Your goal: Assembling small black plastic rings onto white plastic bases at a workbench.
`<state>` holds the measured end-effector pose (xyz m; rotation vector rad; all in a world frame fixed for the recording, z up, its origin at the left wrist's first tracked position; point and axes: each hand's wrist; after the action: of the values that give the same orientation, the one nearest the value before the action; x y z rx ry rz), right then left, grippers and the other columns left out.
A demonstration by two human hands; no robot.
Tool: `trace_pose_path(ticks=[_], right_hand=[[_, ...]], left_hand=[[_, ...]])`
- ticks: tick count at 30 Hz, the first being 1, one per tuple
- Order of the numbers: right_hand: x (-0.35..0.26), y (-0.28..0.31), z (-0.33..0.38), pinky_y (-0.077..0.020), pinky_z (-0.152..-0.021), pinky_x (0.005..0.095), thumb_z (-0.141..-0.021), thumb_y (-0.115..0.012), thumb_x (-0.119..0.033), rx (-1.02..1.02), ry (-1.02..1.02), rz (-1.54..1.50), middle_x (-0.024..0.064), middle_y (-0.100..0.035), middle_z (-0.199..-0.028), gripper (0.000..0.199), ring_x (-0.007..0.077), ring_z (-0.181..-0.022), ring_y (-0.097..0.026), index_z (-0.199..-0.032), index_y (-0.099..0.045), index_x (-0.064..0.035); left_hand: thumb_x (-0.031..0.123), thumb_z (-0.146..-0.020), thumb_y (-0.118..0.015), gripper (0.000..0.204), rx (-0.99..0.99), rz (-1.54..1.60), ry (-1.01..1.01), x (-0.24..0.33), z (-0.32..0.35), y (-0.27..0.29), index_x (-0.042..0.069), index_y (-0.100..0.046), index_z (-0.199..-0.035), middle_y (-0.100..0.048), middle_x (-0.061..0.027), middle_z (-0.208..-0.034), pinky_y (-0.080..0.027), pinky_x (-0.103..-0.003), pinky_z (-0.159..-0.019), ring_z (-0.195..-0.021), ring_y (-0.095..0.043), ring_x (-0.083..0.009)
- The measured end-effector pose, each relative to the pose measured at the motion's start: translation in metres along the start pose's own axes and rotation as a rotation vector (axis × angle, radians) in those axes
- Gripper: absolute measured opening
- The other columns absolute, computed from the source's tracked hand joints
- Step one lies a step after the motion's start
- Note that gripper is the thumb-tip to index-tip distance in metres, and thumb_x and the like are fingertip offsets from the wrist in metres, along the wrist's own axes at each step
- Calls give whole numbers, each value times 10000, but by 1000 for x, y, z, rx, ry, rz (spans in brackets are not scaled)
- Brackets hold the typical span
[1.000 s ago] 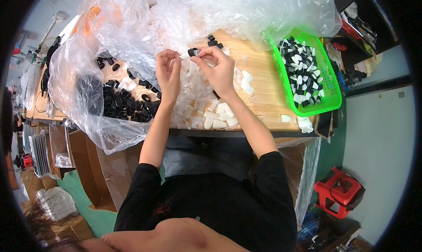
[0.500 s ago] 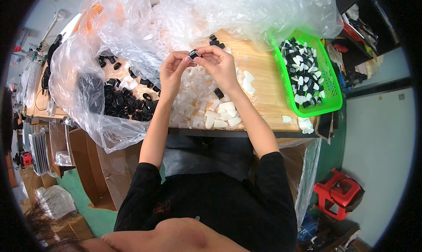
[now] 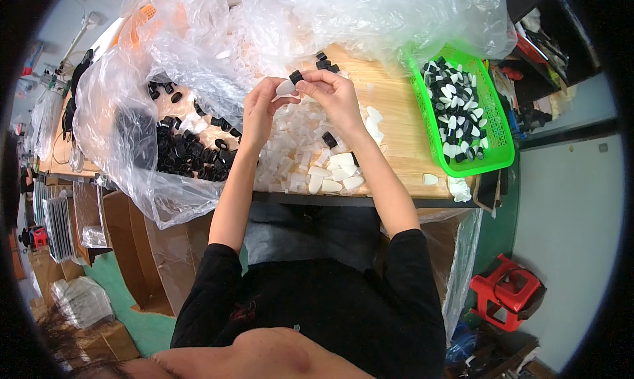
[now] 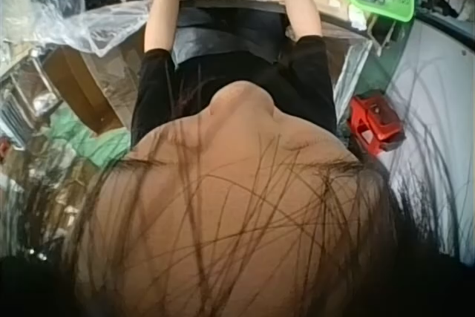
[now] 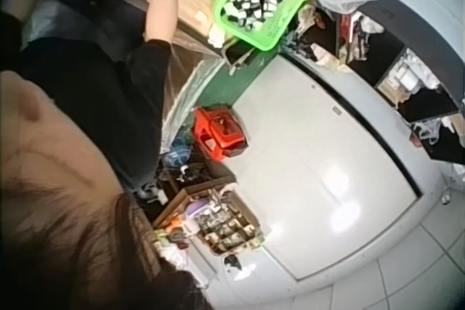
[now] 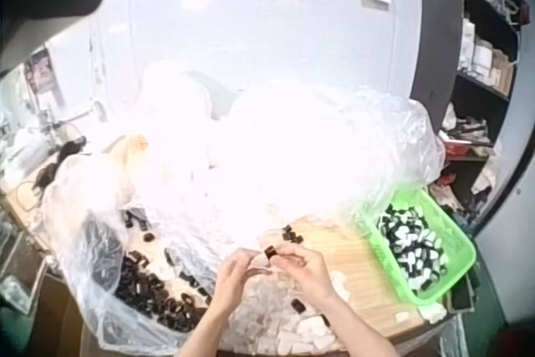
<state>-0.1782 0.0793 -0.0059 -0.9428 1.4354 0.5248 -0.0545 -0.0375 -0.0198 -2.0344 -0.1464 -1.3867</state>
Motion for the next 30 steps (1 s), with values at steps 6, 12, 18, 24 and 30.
trace_pose_path(ticks=[6, 12, 18, 24, 30], right_hand=[[4, 0, -2, -476, -857, 252, -862, -722, -113, 21, -18, -27, 64, -701, -970, 200, 110, -902, -645, -1017, -692, 10], [7, 2, -4, -472, -876, 266, -859, -717, -95, 31, -38, -135, 49, -687, -969, 191, 127, -924, -642, -1011, -698, 17], [-4, 8, -3, -475, -905, 273, -903, -662, -76, -137, 73, 203, 66, -624, -1112, 143, 133, -975, -607, -989, -704, 30], [-10, 10, -3, -477, -826, 265, -966, -592, -166, -179, 171, 480, 56, -617, -1081, 226, 120, -976, -584, -1018, -671, 40], [-4, 21, -12, -465, -775, 252, -988, -550, -168, -91, -11, 223, 27, -617, -1029, 186, 97, -939, -573, -964, -650, -13]], left_hand=[[140, -975, -577, 169, -17, -199, -50, -10, -1, 2, -17, -638, -962, -660, -93, -990, -547, -313, -848, -901, -656, -151], [68, -948, -605, 112, -13, -142, -77, -12, 0, 0, -44, -602, -950, -658, -113, -1018, -552, -290, -819, -886, -651, -154], [36, -923, -631, 113, -44, -113, -7, -1, 1, -6, -48, -611, -995, -669, -101, -979, -543, -277, -810, -878, -648, -146], [-6, -907, -636, 226, -35, -595, -198, -10, 2, -3, -56, -570, -1117, -669, -96, -980, -531, -257, -818, -876, -646, -118], [25, -881, -680, 256, 125, -531, -249, -18, 1, 2, -42, -591, -1112, -674, -111, -963, -523, -250, -770, -874, -647, -125]])
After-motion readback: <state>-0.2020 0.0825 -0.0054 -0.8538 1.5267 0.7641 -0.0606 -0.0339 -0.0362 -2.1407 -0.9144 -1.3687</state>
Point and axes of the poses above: each hand's wrist, its own z-axis away from the middle knuckle, its own y-axis out of the back of the hand, x = y × z
